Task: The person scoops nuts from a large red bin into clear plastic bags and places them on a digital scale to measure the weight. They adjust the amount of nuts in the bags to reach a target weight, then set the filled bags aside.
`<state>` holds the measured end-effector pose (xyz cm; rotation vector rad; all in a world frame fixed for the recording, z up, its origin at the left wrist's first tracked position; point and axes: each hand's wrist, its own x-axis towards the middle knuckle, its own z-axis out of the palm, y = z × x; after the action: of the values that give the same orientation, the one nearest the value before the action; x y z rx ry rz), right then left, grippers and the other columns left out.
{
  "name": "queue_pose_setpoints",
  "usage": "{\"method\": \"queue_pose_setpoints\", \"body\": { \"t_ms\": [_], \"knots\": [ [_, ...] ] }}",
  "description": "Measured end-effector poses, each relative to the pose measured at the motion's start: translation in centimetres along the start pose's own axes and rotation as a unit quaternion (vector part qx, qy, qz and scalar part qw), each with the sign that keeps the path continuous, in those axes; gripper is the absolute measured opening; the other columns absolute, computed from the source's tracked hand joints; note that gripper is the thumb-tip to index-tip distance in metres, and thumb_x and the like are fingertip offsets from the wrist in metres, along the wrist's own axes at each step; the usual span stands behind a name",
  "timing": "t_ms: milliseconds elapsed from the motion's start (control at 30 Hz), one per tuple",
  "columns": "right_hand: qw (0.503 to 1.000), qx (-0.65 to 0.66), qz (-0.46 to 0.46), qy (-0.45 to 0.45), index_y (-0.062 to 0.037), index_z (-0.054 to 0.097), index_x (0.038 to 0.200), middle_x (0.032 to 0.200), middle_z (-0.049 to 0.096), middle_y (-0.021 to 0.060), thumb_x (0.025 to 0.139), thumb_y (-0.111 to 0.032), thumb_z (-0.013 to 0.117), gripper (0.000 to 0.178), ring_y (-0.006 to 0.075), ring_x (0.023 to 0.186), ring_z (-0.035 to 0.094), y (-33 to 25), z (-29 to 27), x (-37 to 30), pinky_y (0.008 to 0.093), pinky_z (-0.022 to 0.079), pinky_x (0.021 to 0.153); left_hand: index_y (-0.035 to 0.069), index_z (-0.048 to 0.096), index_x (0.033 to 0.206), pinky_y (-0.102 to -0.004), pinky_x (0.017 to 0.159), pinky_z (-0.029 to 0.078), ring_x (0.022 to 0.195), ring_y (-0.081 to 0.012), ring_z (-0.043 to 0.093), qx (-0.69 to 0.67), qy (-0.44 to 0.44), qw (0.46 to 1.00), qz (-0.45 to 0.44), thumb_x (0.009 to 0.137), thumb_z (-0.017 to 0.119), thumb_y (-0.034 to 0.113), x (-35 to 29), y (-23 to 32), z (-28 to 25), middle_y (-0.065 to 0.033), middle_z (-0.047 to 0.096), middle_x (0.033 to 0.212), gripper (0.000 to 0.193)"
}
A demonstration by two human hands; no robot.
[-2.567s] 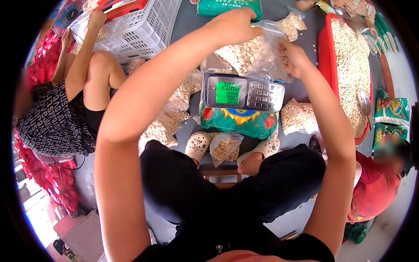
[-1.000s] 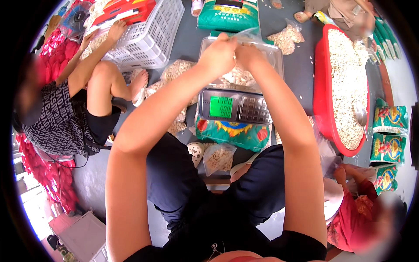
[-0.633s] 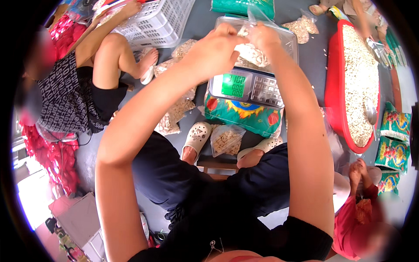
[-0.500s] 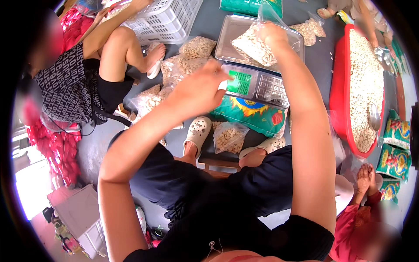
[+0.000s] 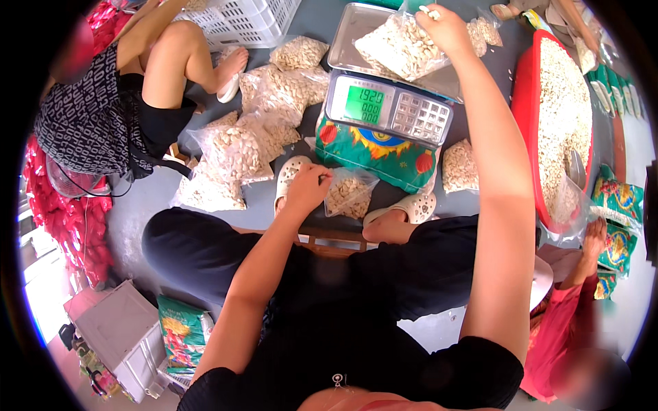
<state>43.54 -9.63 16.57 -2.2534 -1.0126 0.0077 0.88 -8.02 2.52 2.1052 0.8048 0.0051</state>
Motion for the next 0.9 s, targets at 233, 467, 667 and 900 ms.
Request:
{"method": "queue_pose_setpoints", "body": {
  "t_ms": [233, 467, 667, 900],
  "knots": [
    [0.970, 0.044, 0.005, -0.239, -0.0114, 0.066, 0.096, 0.079, 0.067, 0.0076, 0.081, -0.030, 0.066, 0.024, 0.0169, 0.072, 0.063, -6.5, -0.3, -12.2, 0.0308, 0.049, 0.067, 0.009, 0.068, 0.099, -0.0409, 0.084, 0.047, 0.097, -0.0346, 0.057, 0.089, -0.097, 0.991, 0.003, 0.073, 0.067, 0.017, 1.1, -2.1, 1.5, -0.0174, 0.057, 0.103, 0.028],
    [0.779, -0.135, -0.071, -0.608, -0.0099, 0.068, 0.097, 0.092, 0.067, 0.0149, 0.074, -0.023, 0.061, 0.027, 0.0319, 0.086, 0.065, -8.4, 11.7, -25.9, 0.0434, 0.052, 0.072, 0.005, 0.067, 0.102, -0.0420, 0.086, 0.046, 0.099, -0.0368, 0.057, 0.033, -0.050, 0.998, 0.009, 0.071, 0.059, 0.005, 2.2, -3.6, 3.5, -0.0186, 0.058, 0.104, 0.031],
    [0.894, 0.031, 0.002, -0.447, -0.0068, 0.068, 0.094, 0.091, 0.067, 0.0182, 0.075, -0.022, 0.061, 0.026, 0.0339, 0.084, 0.065, -5.1, 24.2, -34.7, 0.0452, 0.051, 0.075, 0.001, 0.066, 0.092, -0.0446, 0.084, 0.047, 0.099, -0.0371, 0.059, 0.107, -0.060, 0.991, -0.045, 0.078, 0.055, 0.010, 1.9, -2.2, 2.3, -0.0179, 0.056, 0.111, 0.019],
    [0.890, -0.061, -0.045, -0.449, -0.0060, 0.065, 0.106, 0.102, 0.066, 0.0175, 0.083, -0.018, 0.054, 0.028, 0.0317, 0.093, 0.064, -5.5, 21.2, -38.6, 0.0432, 0.051, 0.079, 0.005, 0.067, 0.099, -0.0466, 0.080, 0.050, 0.101, -0.0333, 0.061, 0.206, -0.124, 0.966, -0.091, 0.085, 0.051, 0.020, 1.8, -2.9, 1.0, -0.0132, 0.058, 0.112, 0.026]
  ]
}}
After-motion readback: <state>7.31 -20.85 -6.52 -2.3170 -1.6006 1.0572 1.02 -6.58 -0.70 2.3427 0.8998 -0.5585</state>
